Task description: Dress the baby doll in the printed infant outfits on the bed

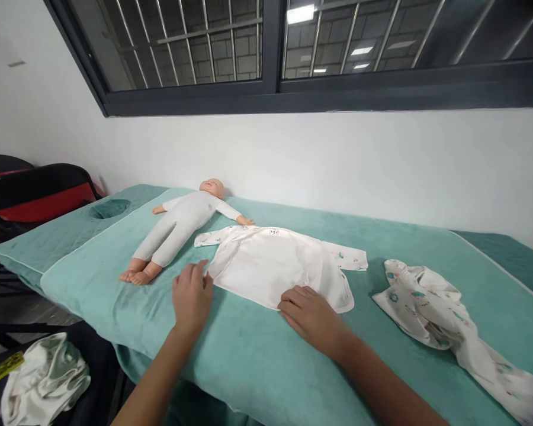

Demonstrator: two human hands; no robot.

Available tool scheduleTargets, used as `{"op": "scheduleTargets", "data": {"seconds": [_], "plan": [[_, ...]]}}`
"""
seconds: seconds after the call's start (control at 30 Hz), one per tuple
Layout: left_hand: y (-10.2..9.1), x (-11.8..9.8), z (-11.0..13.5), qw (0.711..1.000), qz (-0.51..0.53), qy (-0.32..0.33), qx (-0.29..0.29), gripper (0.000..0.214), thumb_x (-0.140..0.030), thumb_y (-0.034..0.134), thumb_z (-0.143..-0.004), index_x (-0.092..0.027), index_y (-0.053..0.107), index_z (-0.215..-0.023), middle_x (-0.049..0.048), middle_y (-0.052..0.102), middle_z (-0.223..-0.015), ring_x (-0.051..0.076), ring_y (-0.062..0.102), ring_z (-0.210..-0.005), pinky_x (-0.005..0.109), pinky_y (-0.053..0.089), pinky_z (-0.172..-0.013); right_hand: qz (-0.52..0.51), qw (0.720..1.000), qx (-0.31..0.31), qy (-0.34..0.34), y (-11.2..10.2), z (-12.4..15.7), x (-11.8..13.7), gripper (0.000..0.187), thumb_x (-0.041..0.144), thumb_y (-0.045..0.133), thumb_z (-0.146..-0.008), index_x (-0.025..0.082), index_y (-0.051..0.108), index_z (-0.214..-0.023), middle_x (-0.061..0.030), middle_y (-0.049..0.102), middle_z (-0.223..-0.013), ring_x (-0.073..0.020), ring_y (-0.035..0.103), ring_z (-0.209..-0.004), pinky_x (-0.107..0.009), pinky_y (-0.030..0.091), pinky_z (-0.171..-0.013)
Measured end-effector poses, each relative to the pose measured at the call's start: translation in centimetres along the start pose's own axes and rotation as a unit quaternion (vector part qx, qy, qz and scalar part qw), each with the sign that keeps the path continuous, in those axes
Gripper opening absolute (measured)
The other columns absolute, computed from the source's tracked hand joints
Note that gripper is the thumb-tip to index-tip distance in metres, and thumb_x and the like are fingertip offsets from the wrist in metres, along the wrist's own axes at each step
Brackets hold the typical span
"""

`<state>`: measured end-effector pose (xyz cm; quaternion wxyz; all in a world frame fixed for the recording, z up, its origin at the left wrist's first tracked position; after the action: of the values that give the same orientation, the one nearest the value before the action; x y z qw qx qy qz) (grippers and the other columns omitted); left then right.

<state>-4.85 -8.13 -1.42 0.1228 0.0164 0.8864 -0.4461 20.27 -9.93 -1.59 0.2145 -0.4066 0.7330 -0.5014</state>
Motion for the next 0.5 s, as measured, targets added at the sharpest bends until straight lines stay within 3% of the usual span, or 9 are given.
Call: {"op": "scheduleTargets", "data": {"seconds": [0.1,0.17,0.23,0.3,0.37,0.5], "plan": [[-0.8,0.9,0.4,0.998,0.022,0.013,-0.055,0.027,-0.020,0.042,-0.093,-0.016,0.062,-0.110,0.0112,0.063,-0.099,0.027,0.058,-0.098,0.040,0.045,-0.085,0.010,1.000,-0.002,0.003,0.2,0.0,0.1,0.024,0.014,0.042,-0.098,0.019,0.064,-0.090,-0.0049,0.064,-0.087,-0.0165,0.058,-0.081,-0.031,0.044,-0.073],[-0.9,1.0,0.8,0.997,0.045,0.021,-0.066,0.026,-0.022,0.042,-0.093,-0.016,0.062,-0.109,0.0123,0.061,-0.102,0.027,0.057,-0.101,0.041,0.046,-0.088,0.005,1.000,0.007,0.006,0.3,0.0,0.0,0.025,0.014,0.042,-0.098,0.019,0.064,-0.090,-0.0051,0.064,-0.087,-0.0169,0.057,-0.082,-0.031,0.044,-0.074],[-0.7,1.6,0.7,0.994,0.080,-0.012,-0.066,0.028,-0.029,0.043,-0.094,-0.015,0.061,-0.110,0.0137,0.060,-0.108,0.027,0.056,-0.105,0.042,0.045,-0.092,-0.007,1.000,0.024,0.016,0.4,-0.1,-0.1,0.025,0.015,0.041,-0.098,0.019,0.064,-0.091,-0.0051,0.064,-0.088,-0.0172,0.057,-0.083,-0.032,0.044,-0.076],[0.2,3.0,0.2,0.989,0.119,-0.087,-0.034,0.033,-0.037,0.042,-0.095,-0.015,0.061,-0.109,0.0138,0.062,-0.109,0.028,0.056,-0.105,0.043,0.045,-0.093,-0.023,0.998,0.043,0.029,0.4,-0.1,-0.2,0.024,0.017,0.041,-0.099,0.019,0.064,-0.093,-0.0048,0.064,-0.090,-0.0174,0.057,-0.085,-0.034,0.044,-0.078],[1.7,4.2,-0.7,0.979,0.137,-0.145,0.034,0.035,-0.039,0.039,-0.095,-0.017,0.064,-0.103,0.0128,0.066,-0.108,0.029,0.058,-0.104,0.045,0.045,-0.093,-0.039,0.997,0.054,0.036,0.4,-0.1,-0.1,0.022,0.019,0.043,-0.099,0.020,0.064,-0.093,-0.0042,0.064,-0.092,-0.0175,0.057,-0.086,-0.035,0.045,-0.079],[4.0,4.6,-2.4,0.971,0.130,-0.139,0.143,0.031,-0.039,0.047,-0.089,-0.022,0.070,-0.101,0.0088,0.064,-0.124,0.032,0.053,-0.116,0.049,0.037,-0.102,-0.045,0.998,0.019,0.048,-0.3,-0.1,-0.3,0.020,0.024,0.045,-0.099,0.020,0.064,-0.096,-0.0051,0.066,-0.099,-0.0188,0.060,-0.092,-0.037,0.048,-0.083]]}}
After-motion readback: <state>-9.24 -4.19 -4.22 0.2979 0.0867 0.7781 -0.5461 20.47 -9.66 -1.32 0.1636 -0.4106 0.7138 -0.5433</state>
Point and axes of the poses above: each hand's wrist, its own z-axis away from the middle knuckle, its own y-axis out of the palm, x = y × z, the point moved 7 cm from there along -z, towards the middle knuckle
